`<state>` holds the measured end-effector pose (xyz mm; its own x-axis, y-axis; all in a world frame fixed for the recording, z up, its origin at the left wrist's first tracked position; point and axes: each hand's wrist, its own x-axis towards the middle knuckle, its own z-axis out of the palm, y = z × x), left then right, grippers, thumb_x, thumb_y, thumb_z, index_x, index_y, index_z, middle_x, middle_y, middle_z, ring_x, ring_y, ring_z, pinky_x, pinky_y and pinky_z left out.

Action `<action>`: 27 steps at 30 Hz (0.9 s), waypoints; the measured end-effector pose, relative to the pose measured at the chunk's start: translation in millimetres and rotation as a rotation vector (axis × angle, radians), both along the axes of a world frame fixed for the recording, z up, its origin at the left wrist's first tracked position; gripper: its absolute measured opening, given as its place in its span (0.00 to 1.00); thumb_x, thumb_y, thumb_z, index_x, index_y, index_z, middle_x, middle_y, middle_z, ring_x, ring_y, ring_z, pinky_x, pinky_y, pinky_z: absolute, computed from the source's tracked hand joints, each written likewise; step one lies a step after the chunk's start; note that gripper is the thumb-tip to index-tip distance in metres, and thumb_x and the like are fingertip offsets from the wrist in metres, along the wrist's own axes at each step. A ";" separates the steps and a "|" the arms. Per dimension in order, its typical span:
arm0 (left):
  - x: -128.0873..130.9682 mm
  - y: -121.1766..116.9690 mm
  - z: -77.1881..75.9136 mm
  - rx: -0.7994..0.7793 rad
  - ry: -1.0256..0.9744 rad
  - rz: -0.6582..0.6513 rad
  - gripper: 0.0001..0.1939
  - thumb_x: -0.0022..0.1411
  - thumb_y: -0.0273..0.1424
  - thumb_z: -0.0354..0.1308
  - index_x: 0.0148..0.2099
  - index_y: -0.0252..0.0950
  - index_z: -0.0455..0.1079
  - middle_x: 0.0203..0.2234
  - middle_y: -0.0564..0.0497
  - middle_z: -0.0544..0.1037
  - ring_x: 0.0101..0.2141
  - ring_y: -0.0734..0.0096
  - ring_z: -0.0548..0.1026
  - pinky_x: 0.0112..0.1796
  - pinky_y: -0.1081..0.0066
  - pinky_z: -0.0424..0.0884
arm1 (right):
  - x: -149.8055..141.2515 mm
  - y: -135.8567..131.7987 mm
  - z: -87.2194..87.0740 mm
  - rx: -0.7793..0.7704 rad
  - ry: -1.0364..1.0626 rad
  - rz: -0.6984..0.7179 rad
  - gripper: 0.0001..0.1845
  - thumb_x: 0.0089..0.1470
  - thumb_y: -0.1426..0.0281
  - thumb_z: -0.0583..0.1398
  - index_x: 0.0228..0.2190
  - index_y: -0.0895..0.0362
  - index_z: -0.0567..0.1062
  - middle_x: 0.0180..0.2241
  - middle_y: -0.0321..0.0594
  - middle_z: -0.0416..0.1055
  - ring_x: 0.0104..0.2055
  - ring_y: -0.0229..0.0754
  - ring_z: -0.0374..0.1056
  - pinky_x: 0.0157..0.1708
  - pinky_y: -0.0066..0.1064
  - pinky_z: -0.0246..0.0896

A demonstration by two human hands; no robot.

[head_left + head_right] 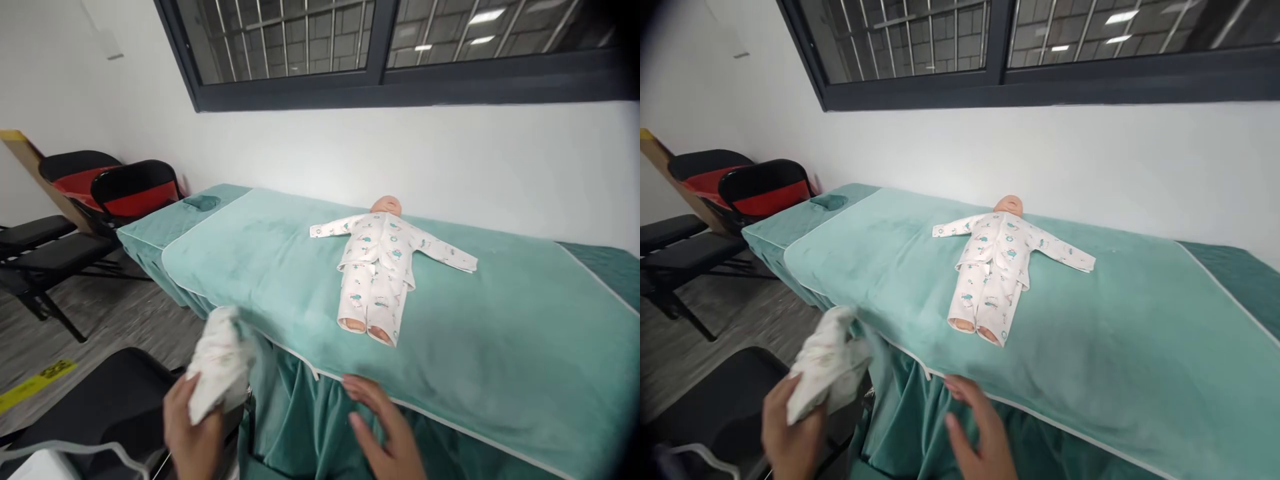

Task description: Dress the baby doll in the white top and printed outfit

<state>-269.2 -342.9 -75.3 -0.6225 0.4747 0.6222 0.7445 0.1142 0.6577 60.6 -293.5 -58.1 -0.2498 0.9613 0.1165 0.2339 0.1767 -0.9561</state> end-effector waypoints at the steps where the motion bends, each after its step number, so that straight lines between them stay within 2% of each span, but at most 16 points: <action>1: 31.5 10.7 7.3 0.042 0.003 -0.098 0.21 0.51 0.34 0.64 0.49 0.38 0.70 0.49 0.44 0.72 0.50 0.53 0.72 0.53 0.51 0.68 | -13.2 2.5 5.8 -0.052 0.040 0.123 0.28 0.59 0.63 0.60 0.60 0.45 0.67 0.63 0.39 0.64 0.62 0.48 0.63 0.59 0.38 0.63; 3: 86.6 25.2 26.1 0.132 -0.056 -0.255 0.20 0.54 0.29 0.63 0.50 0.40 0.69 0.52 0.46 0.72 0.52 0.57 0.73 0.52 0.58 0.70 | -32.4 10.5 17.0 -0.099 0.203 0.264 0.45 0.54 0.61 0.65 0.67 0.45 0.53 0.69 0.39 0.48 0.70 0.50 0.49 0.65 0.42 0.52; 4: 109.0 29.7 36.6 0.161 -0.110 -0.338 0.20 0.55 0.29 0.62 0.51 0.41 0.69 0.53 0.46 0.72 0.53 0.58 0.73 0.52 0.60 0.71 | -38.5 14.7 21.7 -0.115 0.320 0.310 0.51 0.52 0.58 0.67 0.68 0.47 0.49 0.70 0.41 0.46 0.70 0.50 0.46 0.66 0.44 0.49; 5: 127.6 33.1 47.2 0.173 -0.158 -0.420 0.21 0.56 0.29 0.62 0.53 0.41 0.68 0.54 0.46 0.72 0.53 0.58 0.73 0.51 0.60 0.72 | -42.8 18.5 25.7 -0.140 0.427 0.337 0.53 0.49 0.56 0.69 0.68 0.48 0.50 0.70 0.43 0.47 0.70 0.52 0.48 0.67 0.46 0.48; 7: 154.2 38.9 66.2 0.048 -0.164 -0.626 0.24 0.58 0.30 0.60 0.57 0.42 0.66 0.54 0.45 0.72 0.52 0.58 0.74 0.50 0.59 0.73 | -47.6 24.1 32.6 -0.218 0.598 0.319 0.49 0.45 0.54 0.70 0.64 0.52 0.61 0.65 0.48 0.58 0.66 0.54 0.57 0.64 0.47 0.52; 9: 169.6 45.2 80.4 -0.048 -0.069 -0.705 0.27 0.60 0.30 0.58 0.61 0.41 0.62 0.57 0.42 0.68 0.57 0.54 0.69 0.54 0.54 0.70 | -49.6 28.1 41.3 -0.313 0.721 0.210 0.39 0.45 0.54 0.70 0.56 0.55 0.71 0.57 0.48 0.70 0.60 0.54 0.66 0.61 0.47 0.58; 11: 178.2 52.4 90.2 -0.086 0.066 -0.703 0.30 0.61 0.28 0.57 0.64 0.41 0.58 0.62 0.39 0.62 0.63 0.50 0.61 0.59 0.47 0.63 | -49.4 32.9 54.7 -0.358 0.826 0.087 0.33 0.46 0.57 0.69 0.52 0.55 0.74 0.53 0.46 0.74 0.57 0.53 0.68 0.59 0.45 0.61; 13: 184.1 59.0 97.3 -0.100 0.170 -0.722 0.34 0.62 0.27 0.57 0.68 0.41 0.52 0.64 0.39 0.57 0.66 0.49 0.54 0.61 0.44 0.58 | -46.2 39.8 71.9 -0.330 0.891 -0.006 0.32 0.45 0.60 0.69 0.52 0.54 0.74 0.53 0.44 0.74 0.57 0.52 0.68 0.59 0.44 0.61; 17: 194.8 63.1 104.1 -0.124 0.224 -0.799 0.38 0.65 0.27 0.54 0.72 0.42 0.42 0.67 0.40 0.55 0.68 0.53 0.51 0.63 0.47 0.58 | -30.6 56.3 102.7 -0.235 0.898 -0.095 0.27 0.47 0.61 0.67 0.50 0.54 0.75 0.45 0.40 0.79 0.56 0.50 0.70 0.57 0.43 0.63; 19: 199.2 58.5 98.7 -0.101 0.241 -0.799 0.39 0.66 0.26 0.54 0.73 0.43 0.40 0.68 0.40 0.54 0.68 0.54 0.52 0.63 0.48 0.58 | -20.8 62.6 110.4 -0.225 0.854 -0.090 0.24 0.51 0.59 0.64 0.50 0.53 0.75 0.41 0.36 0.79 0.56 0.48 0.70 0.56 0.43 0.64; 21: 201.7 50.2 83.0 -0.072 0.271 -0.795 0.39 0.65 0.25 0.53 0.73 0.44 0.41 0.68 0.41 0.54 0.68 0.54 0.51 0.63 0.49 0.58 | -11.2 67.4 112.1 -0.240 0.795 -0.082 0.24 0.54 0.55 0.61 0.49 0.53 0.75 0.39 0.35 0.79 0.55 0.48 0.70 0.53 0.44 0.66; 25: 197.7 31.9 26.5 -0.142 0.265 -0.797 0.35 0.64 0.24 0.54 0.70 0.47 0.51 0.66 0.42 0.58 0.66 0.53 0.58 0.59 0.54 0.66 | 7.6 75.5 100.7 -0.277 0.687 -0.076 0.29 0.55 0.47 0.56 0.48 0.53 0.75 0.37 0.38 0.79 0.53 0.50 0.72 0.50 0.45 0.68; 26: 195.1 28.9 12.6 -0.189 0.256 -0.859 0.34 0.64 0.24 0.55 0.68 0.50 0.54 0.63 0.43 0.64 0.63 0.53 0.63 0.57 0.55 0.70 | 13.8 77.3 95.8 -0.265 0.650 -0.094 0.28 0.55 0.47 0.55 0.48 0.53 0.75 0.37 0.38 0.79 0.52 0.50 0.73 0.49 0.45 0.69; 27: 192.3 26.6 1.5 -0.280 0.247 -1.006 0.31 0.64 0.27 0.55 0.66 0.54 0.58 0.58 0.45 0.71 0.58 0.56 0.71 0.53 0.57 0.74 | 21.3 79.1 90.9 -0.232 0.594 -0.130 0.27 0.56 0.48 0.56 0.48 0.52 0.75 0.36 0.39 0.79 0.50 0.49 0.73 0.49 0.45 0.69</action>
<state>-76.9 -316.3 -73.8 0.2625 0.8445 0.4667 0.6896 -0.5026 0.5214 81.9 -214.4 32.7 -0.0863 0.9962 -0.0150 -0.3407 -0.0437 -0.9392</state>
